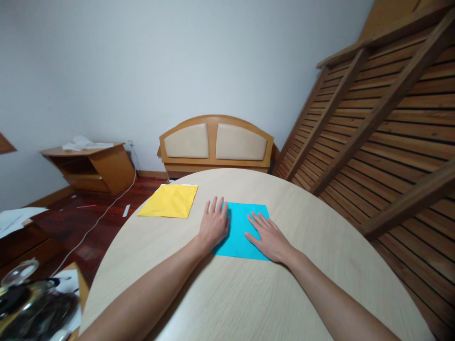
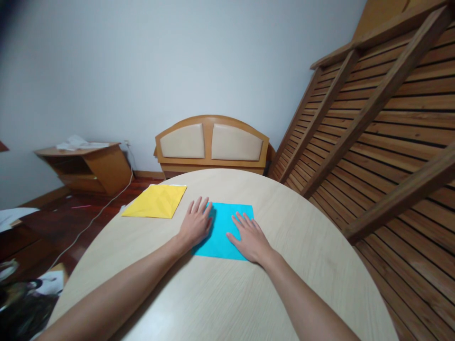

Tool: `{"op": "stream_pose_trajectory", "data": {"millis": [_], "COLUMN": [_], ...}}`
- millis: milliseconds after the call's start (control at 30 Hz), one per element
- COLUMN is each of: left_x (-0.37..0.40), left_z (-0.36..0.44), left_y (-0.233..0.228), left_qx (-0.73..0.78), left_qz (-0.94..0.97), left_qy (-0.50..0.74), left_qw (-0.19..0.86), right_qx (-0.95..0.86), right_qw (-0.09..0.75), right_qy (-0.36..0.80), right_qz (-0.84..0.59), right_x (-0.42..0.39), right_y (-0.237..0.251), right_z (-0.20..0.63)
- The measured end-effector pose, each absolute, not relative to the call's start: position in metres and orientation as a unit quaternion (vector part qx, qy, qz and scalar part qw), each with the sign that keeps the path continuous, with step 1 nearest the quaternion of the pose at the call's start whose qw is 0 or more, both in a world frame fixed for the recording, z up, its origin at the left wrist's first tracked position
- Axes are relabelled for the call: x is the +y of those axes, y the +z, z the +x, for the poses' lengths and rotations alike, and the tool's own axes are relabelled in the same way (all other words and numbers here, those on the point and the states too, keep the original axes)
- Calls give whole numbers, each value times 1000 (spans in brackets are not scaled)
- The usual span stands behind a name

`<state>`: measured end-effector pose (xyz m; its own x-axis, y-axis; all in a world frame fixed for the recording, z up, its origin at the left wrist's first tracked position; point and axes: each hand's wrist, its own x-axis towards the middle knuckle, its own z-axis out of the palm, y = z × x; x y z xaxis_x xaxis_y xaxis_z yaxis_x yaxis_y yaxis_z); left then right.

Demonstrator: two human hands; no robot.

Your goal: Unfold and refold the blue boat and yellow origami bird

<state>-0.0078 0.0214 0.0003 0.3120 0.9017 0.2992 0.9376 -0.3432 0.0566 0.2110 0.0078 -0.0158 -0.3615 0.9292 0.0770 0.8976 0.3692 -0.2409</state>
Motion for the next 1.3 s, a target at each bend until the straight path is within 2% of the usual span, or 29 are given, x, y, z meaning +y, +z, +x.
{"op": "stream_pose_trajectory", "data": {"millis": [167,267,467,533,633,767,1033,1167,1300], "left_x": [6,7,11,9,6,1,19,32,35], "left_z": [9,8,5,6,6,6,-6,-18,-28], "left_y": [-5,-10,-10,-10,-9,-6,0,-8,-6], "left_qx": [-476,-480,-488,-491,-483,-456,-453,-507,-547], "left_qz": [-872,-870,-866,-864,-870,-885,-881,-855,-831], "left_qy": [-99,-79,-74,-74,-73,-71,-128,-86,-101], "left_qw": [-56,-80,-80,-79,-75,-63,-44,-63,-18], "right_qx": [-830,-838,-805,-829,-873,-872,-877,-875,-862], "right_qw": [102,91,91,123,156,130,89,89,94], "right_qy": [70,82,31,19,71,130,152,153,138], "right_qz": [-543,-531,-586,-544,-456,-453,-447,-450,-479], "right_x": [10,13,18,17,15,13,8,7,10], "right_y": [-17,-17,-9,-7,-6,-9,-3,-2,-5], "right_z": [212,224,243,239,227,220,231,231,234]}}
